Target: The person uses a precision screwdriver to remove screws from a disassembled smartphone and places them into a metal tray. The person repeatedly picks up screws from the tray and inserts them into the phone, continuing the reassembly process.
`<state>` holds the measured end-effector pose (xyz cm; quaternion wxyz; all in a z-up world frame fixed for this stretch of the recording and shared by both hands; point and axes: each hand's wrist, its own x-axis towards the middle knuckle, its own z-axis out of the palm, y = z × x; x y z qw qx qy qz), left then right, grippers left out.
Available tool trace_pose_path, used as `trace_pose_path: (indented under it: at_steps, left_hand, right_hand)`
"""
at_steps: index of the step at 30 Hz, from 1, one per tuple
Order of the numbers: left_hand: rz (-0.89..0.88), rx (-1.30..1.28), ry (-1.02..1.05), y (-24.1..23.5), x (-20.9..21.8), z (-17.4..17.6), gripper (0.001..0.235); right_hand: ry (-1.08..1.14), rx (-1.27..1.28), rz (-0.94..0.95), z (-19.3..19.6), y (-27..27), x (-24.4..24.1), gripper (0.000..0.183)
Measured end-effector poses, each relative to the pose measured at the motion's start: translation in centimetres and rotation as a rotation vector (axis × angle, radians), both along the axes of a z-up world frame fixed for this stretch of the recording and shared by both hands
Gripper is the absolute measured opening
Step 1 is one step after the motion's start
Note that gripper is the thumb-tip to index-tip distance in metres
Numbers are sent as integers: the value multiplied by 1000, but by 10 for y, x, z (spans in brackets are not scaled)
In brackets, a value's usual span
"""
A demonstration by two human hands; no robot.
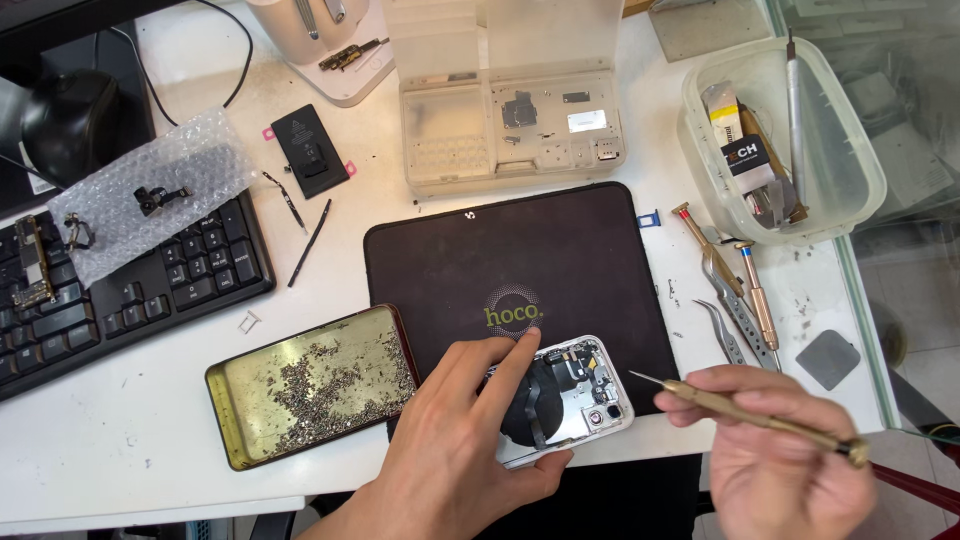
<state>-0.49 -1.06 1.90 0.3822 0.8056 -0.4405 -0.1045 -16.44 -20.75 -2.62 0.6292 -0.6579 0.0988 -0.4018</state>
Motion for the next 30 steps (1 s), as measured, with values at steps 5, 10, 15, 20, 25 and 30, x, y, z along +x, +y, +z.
trace_pose_path:
  at_steps: [5, 10, 15, 20, 25, 30]
  left_hand:
    - [-3, -86, -58, 0, -3, -8, 83]
    - [-30, -124, -157, 5, -4, -15, 82]
    - [-110, -128, -268, 6, 0, -20, 78]
    - [-148, -128, -263, 7, 3, -23, 68]
    - [-155, -86, -247, 5, 2, -26, 63]
    - [-148, -70, -267, 3, 2, -28, 63]
  right_hand:
    - [36, -340, -74, -16, 25, 14, 22]
    - [262, -810, -27, -26, 24, 11, 29]
    - [120, -1051, 7, -32, 16, 17, 24]
    - [185, -1057, 39, -34, 19, 15, 21]
    - [168, -1104, 28, -41, 16, 14, 23]
    - [209, -1120, 13, -45, 17, 11, 24]
